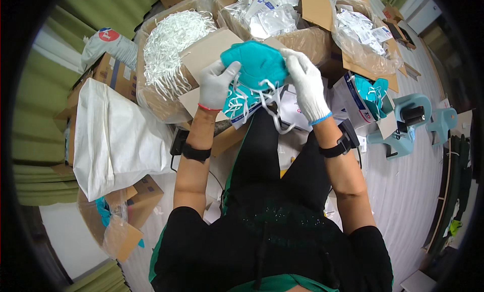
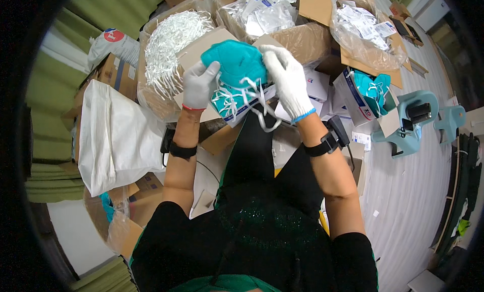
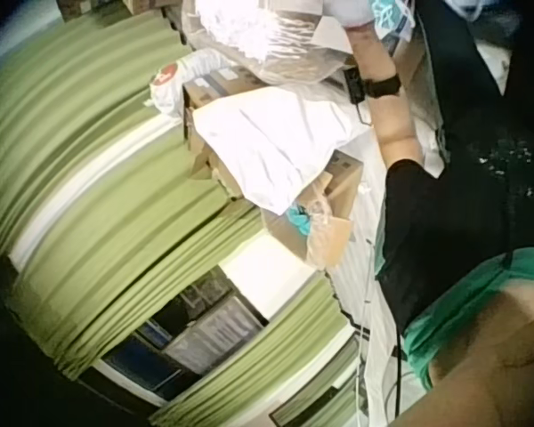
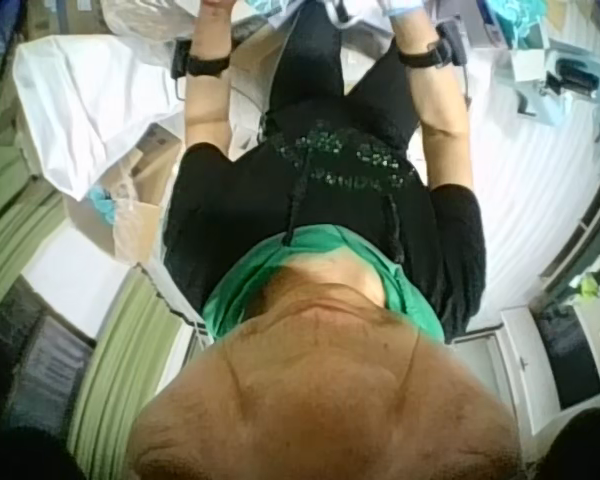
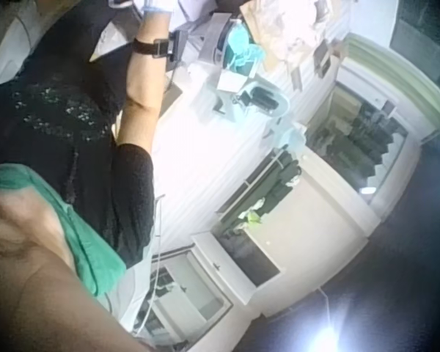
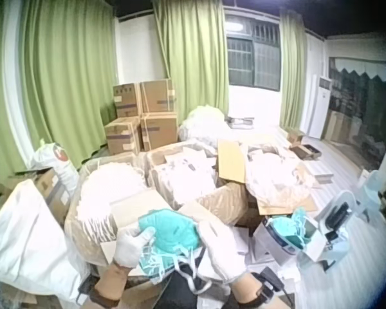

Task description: Inspecting and packaging green medical masks into small white boxes.

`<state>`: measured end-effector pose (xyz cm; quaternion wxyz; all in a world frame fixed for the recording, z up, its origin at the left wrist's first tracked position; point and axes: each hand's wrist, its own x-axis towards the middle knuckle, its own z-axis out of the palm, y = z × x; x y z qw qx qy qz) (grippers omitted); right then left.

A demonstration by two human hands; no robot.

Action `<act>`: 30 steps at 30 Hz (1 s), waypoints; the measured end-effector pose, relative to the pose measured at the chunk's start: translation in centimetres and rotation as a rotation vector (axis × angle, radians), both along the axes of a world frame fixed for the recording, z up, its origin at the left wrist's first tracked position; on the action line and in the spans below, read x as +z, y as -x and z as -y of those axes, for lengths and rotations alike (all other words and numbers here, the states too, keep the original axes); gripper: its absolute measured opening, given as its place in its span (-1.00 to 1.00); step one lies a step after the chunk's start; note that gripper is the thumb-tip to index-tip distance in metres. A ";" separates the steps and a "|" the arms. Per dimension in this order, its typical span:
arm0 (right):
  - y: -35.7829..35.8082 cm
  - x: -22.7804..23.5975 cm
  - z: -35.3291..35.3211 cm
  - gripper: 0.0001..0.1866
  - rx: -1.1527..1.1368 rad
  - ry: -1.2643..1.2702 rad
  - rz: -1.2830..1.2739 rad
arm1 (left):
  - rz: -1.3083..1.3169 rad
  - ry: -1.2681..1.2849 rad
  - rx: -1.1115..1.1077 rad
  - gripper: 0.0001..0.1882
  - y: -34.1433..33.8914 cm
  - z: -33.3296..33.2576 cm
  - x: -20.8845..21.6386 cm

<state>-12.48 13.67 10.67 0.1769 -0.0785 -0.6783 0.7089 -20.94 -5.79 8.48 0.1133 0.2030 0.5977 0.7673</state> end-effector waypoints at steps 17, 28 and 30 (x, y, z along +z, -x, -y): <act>-5.3 -0.2 1.5 -0.82 0.003 -0.831 -0.349 | -0.119 -0.407 0.040 -0.17 -1.3 -0.8 1.3; -2.0 1.5 -1.0 -0.82 -0.157 -0.078 -0.198 | -0.132 -0.489 -0.035 -0.36 -3.2 -3.1 0.7; -1.6 1.1 -1.0 -0.81 -0.171 0.002 -0.124 | -0.076 -0.132 0.128 -0.69 -3.9 -3.3 0.3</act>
